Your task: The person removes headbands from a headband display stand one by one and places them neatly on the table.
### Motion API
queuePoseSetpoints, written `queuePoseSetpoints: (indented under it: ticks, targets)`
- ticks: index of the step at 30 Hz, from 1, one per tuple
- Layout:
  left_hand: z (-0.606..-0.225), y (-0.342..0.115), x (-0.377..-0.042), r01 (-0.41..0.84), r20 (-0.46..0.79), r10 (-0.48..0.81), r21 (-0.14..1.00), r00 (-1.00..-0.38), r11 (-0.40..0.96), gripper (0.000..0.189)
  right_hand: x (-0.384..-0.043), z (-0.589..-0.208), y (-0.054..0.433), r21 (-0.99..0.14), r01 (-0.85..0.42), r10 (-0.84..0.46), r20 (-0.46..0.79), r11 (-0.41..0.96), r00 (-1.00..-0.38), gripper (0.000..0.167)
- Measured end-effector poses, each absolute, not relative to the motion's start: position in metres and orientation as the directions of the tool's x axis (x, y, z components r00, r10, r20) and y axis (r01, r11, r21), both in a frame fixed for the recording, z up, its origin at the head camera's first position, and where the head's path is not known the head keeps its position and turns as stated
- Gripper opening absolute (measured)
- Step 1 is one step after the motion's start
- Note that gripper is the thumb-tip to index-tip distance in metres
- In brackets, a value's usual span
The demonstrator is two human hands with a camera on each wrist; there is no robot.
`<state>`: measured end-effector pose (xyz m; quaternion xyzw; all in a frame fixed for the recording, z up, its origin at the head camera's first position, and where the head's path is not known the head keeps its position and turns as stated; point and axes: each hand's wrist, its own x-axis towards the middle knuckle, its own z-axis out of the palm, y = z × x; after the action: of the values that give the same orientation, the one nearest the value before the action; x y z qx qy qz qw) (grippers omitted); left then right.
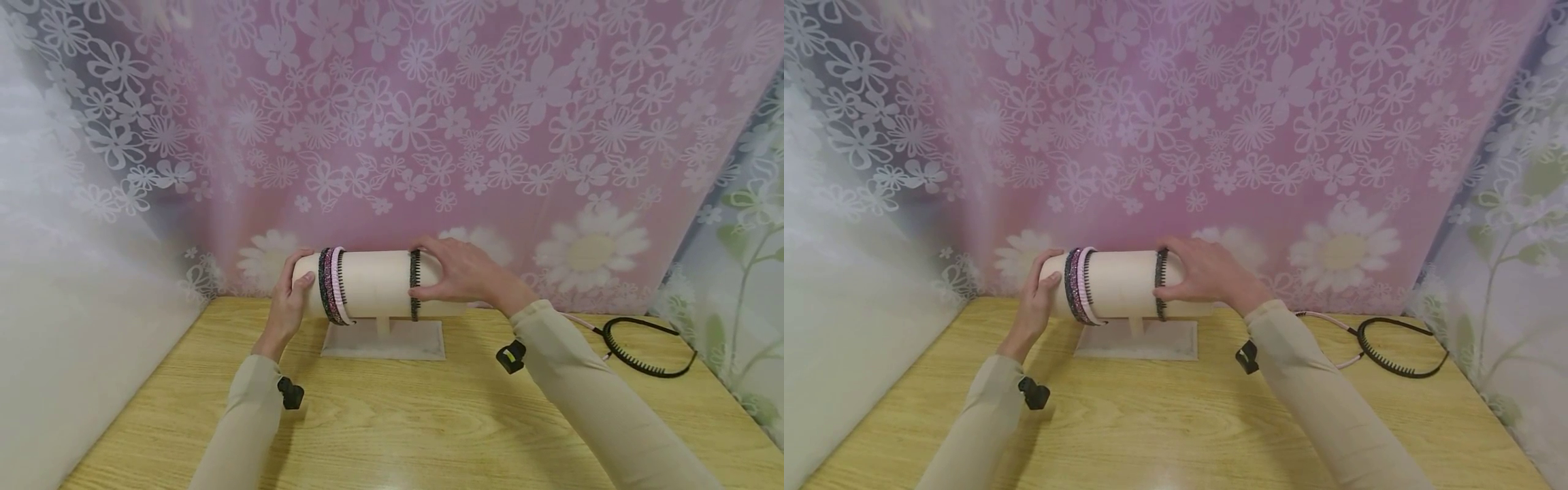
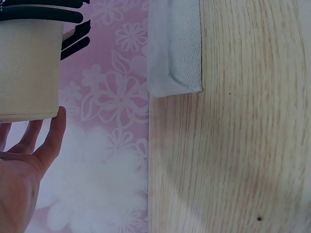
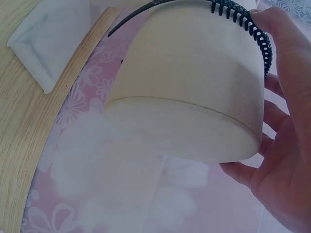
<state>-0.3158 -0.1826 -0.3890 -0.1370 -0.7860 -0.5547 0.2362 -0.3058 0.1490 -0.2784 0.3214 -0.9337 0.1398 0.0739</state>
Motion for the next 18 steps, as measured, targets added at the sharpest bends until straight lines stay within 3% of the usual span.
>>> queuePoseSetpoints:
  ticks: [18]
  targets:
    - [-0.389, -0.183, -0.317, 0.471, 0.510, -0.039, 0.819, -0.859, 0.326, 0.047, -0.302, -0.278, 0.161, -0.250, -0.595, -0.559, 0.205, 0.763, -0.803, 0.081]
